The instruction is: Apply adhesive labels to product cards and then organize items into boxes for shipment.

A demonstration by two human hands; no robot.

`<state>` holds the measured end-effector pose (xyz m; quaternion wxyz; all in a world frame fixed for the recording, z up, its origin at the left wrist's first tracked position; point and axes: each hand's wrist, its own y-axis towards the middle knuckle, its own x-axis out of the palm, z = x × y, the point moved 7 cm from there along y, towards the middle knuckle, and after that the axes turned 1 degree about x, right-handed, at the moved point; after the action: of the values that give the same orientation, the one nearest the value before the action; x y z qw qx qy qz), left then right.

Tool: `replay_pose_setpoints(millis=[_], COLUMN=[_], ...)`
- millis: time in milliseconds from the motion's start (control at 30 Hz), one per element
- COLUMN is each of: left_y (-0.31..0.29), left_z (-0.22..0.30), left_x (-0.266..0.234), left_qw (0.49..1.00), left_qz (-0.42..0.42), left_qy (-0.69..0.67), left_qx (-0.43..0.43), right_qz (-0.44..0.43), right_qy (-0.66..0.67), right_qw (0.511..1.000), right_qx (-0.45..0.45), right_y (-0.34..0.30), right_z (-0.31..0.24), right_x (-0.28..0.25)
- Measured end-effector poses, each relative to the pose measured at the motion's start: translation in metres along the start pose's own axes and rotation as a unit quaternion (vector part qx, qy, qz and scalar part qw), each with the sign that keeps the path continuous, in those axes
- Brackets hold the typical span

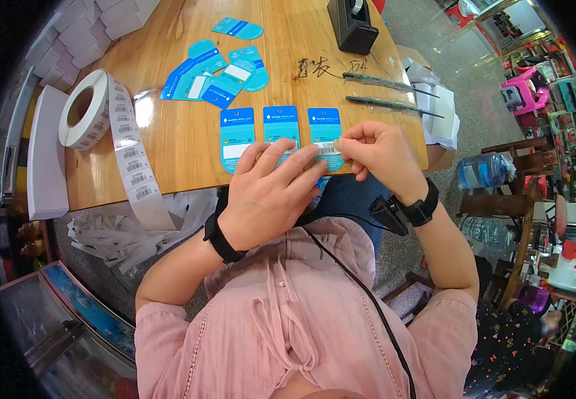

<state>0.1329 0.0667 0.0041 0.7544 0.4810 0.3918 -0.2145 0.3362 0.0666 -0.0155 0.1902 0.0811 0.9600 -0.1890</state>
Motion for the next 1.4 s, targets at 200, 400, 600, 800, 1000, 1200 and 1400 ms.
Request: replay_pose_setpoints(millis=[200, 400, 600, 800, 1000, 1200, 1400], left_y=[-0.001, -0.002, 0.011, 0.02, 0.012, 0.001, -0.019], left_z=[0.001, -0.001, 0.039, 0.064, 0.074, -0.081, -0.092], left_x=[-0.003, -0.007, -0.103, -0.157, -0.136, -0.045, -0.051], left_qw=[1.0, 0.999, 0.954, 0.871, 0.939, 0.988, 0.986], left_qz=[-0.001, 0.005, 0.13, 0.327, 0.181, -0.074, -0.054], left_qy=[-0.001, -0.037, -0.243, -0.325, -0.226, 0.088, 0.055], left_qx=[0.005, -0.003, 0.119, 0.168, 0.186, -0.106, -0.149], right_qz=[0.124, 0.096, 0.193, 0.469, 0.482, 0.352, 0.56], right_qy=[-0.502, -0.378, -0.275, 0.024, 0.007, -0.075, 0.116], right_qw=[0.808, 0.799, 0.833, 0.848, 0.863, 0.912, 0.79], right_qx=[-0.281, -0.458, -0.439, -0.247, -0.151, -0.195, -0.22], right_y=[-0.029, -0.07, -0.085, -0.099, -0.046, 0.01, -0.068], right_z=[-0.042, -0.037, 0.007, 0.099, 0.216, 0.253, 0.153], right_x=[-0.002, 0.018, -0.022, -0.141, -0.187, -0.148, -0.143])
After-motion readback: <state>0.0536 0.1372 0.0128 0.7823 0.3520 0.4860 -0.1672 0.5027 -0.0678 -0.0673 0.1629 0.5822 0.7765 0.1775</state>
